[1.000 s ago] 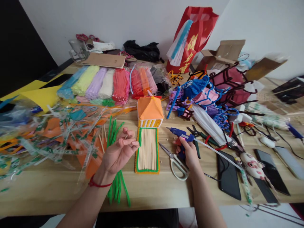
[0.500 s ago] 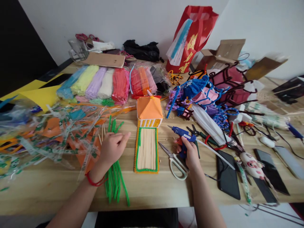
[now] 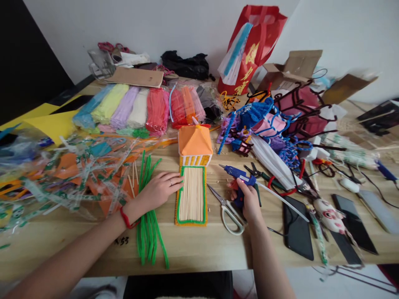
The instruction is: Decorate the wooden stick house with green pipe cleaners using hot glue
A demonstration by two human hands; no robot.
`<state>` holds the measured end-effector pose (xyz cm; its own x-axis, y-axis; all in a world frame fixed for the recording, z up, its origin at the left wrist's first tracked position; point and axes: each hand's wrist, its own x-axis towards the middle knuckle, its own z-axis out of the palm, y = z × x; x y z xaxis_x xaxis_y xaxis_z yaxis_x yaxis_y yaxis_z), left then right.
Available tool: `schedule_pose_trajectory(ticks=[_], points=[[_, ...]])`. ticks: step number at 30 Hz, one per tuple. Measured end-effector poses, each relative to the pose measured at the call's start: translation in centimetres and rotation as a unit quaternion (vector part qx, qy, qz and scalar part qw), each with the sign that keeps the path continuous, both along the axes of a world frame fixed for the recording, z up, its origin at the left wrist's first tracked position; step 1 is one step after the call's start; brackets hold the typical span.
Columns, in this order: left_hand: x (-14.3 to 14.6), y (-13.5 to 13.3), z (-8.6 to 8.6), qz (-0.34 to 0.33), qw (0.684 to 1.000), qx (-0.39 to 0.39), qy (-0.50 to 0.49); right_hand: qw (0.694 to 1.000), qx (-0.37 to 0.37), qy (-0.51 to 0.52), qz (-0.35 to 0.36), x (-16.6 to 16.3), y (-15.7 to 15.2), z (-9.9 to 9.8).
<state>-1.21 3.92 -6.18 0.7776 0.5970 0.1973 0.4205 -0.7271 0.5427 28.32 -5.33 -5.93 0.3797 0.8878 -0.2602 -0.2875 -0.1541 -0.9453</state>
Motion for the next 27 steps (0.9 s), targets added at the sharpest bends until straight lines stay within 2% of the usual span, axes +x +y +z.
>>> schedule_pose_trajectory(ticks=[4, 8, 11, 15, 22, 24, 27], points=[[0.1, -0.2, 0.3, 0.029, 0.995, -0.07, -0.063, 1.0, 0.006, 0.003, 0.002, 0.0, 0.0, 0.0], [0.6, 0.2, 0.5, 0.071, 0.977, -0.134, -0.148, 1.0, 0.007, -0.005, 0.007, 0.1, 0.0, -0.1], [0.9, 0.8, 0.1, 0.093, 0.98, -0.111, -0.136, 1.0, -0.001, -0.015, 0.015, 0.1, 0.0, -0.2], [1.3, 1.1, -0.4, 0.077, 0.992, -0.049, -0.086, 1.0, 0.001, -0.011, 0.014, 0.1, 0.0, -0.1], [1.5, 0.6, -0.1, 0.076, 0.996, 0.041, -0.025, 1.0, -0.009, -0.014, 0.009, -0.1, 0.0, 0.2], [1.4, 0.5, -0.1, 0.108, 0.992, 0.047, -0.054, 1.0, -0.005, -0.013, 0.006, -0.2, 0.1, 0.2], [1.5, 0.5, 0.1, 0.196, 0.973, 0.041, -0.113, 1.0, -0.005, -0.01, 0.005, -0.2, 0.1, 0.1]])
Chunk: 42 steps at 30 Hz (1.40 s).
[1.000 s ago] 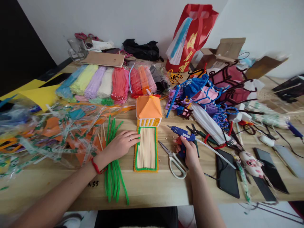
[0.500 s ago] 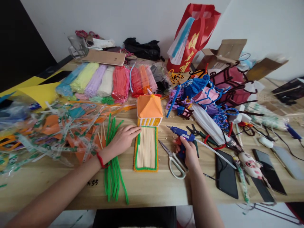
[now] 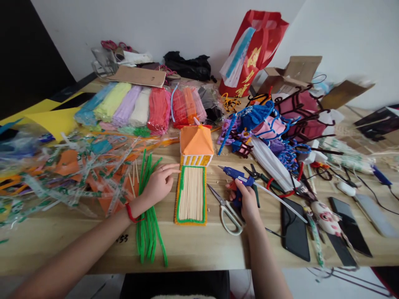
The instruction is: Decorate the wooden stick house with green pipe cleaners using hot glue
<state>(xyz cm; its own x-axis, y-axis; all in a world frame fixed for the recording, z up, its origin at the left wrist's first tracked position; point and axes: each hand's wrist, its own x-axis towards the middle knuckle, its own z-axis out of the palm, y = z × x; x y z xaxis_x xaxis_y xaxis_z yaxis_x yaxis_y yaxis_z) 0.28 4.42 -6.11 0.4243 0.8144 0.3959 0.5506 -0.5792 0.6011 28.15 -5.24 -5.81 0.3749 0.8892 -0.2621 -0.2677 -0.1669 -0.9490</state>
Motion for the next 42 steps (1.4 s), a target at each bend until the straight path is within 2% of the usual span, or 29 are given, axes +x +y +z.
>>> schedule_pose_trajectory(ticks=[3, 5, 8, 11, 16, 21, 26, 29, 31, 32, 33, 36, 37, 39, 42], points=[[0.3, 0.2, 0.3, 0.058, 0.996, -0.048, -0.041, 1.0, -0.003, 0.002, 0.008, 0.1, 0.0, 0.0], [0.4, 0.1, 0.4, 0.062, 0.995, -0.062, -0.041, 1.0, -0.002, 0.0, 0.013, 0.1, 0.1, 0.0], [0.6, -0.5, 0.2, -0.005, 0.999, -0.01, 0.031, 1.0, 0.001, 0.0, 0.018, 0.1, 0.1, 0.1], [0.7, -1.2, 0.0, -0.074, 0.984, 0.063, 0.147, 1.0, -0.003, -0.001, 0.018, -0.1, 0.1, 0.3], [0.7, -1.8, 0.7, -0.103, 0.948, 0.124, 0.276, 1.0, -0.007, 0.002, 0.009, -0.1, 0.0, 0.3], [0.2, -3.3, 1.2, -0.121, 0.94, 0.133, 0.289, 1.0, -0.009, 0.001, 0.006, 0.1, 0.0, 0.0], [-0.3, -3.5, 1.1, -0.127, 0.96, 0.052, 0.243, 1.0, -0.015, -0.003, 0.007, 0.1, -0.1, -0.2], [-0.6, -2.6, 1.6, -0.135, 0.981, -0.073, 0.121, 1.0, -0.011, -0.001, 0.005, 0.1, -0.1, -0.2], [-0.7, -2.3, 2.2, -0.08, 0.977, -0.199, -0.016, 1.0, -0.01, 0.001, 0.007, 0.2, -0.2, -0.2], [-0.7, -2.3, 2.6, -0.041, 0.957, -0.27, -0.096, 1.0, -0.01, 0.003, 0.009, 0.2, -0.2, -0.2], [-0.7, -2.4, 3.0, -0.006, 0.925, -0.337, -0.177, 1.0, -0.009, 0.004, 0.01, 0.2, -0.2, -0.3], [-0.4, -2.9, 4.3, 0.048, 0.794, -0.483, -0.367, 1.0, -0.006, 0.005, 0.001, 0.2, -0.1, -0.4], [-0.3, -3.0, 4.6, 0.053, 0.756, -0.51, -0.406, 1.0, -0.007, 0.005, -0.002, 0.2, -0.1, -0.4], [-0.1, -3.2, 5.0, 0.056, 0.702, -0.544, -0.456, 1.0, -0.009, 0.006, -0.003, 0.1, -0.1, -0.4], [0.1, -3.2, 5.0, 0.062, 0.656, -0.563, -0.499, 1.0, -0.008, 0.011, 0.003, 0.1, -0.2, -0.2]])
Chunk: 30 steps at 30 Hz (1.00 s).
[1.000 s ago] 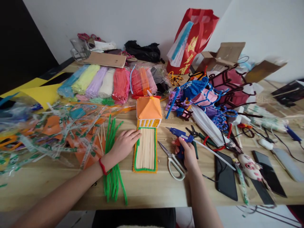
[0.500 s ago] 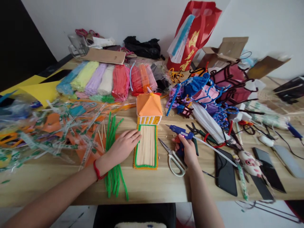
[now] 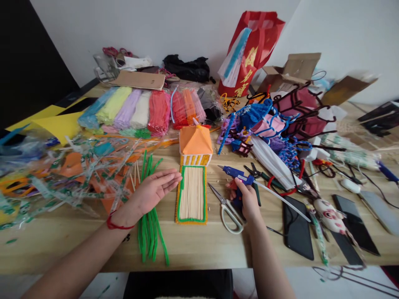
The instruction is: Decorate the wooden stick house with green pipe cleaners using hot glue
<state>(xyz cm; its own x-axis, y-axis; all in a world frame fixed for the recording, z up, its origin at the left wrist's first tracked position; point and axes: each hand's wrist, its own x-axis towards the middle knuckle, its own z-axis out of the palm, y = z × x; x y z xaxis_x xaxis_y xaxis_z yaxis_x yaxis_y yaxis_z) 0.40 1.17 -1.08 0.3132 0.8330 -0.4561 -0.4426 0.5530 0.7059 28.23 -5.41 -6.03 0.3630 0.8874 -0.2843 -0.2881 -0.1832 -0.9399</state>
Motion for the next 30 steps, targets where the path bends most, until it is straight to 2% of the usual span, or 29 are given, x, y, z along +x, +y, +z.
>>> schedule_pose_trajectory(ticks=[5, 10, 16, 19, 25, 30], points=[[0.2, -0.1, 0.3, 0.031, 0.997, -0.053, -0.04, 1.0, -0.004, -0.008, 0.0, 0.0, -0.1, 0.1], [0.5, -0.6, 1.4, 0.021, 0.991, -0.074, -0.113, 1.0, -0.011, -0.02, -0.001, 0.1, -0.1, -0.1], [1.2, -1.1, 2.2, -0.027, 0.98, -0.042, -0.194, 1.0, 0.0, -0.006, -0.001, 0.0, 0.0, 0.1], [1.6, -1.5, 2.7, -0.029, 0.974, -0.024, -0.225, 1.0, 0.0, -0.004, -0.005, 0.0, 0.1, 0.2], [2.4, -2.8, 4.0, -0.028, 0.974, -0.019, -0.224, 1.0, -0.001, -0.005, 0.0, 0.0, 0.0, 0.2], [3.0, -3.8, 4.7, -0.015, 0.977, -0.048, -0.209, 1.0, -0.007, -0.024, -0.006, 0.1, 0.1, -0.1]])
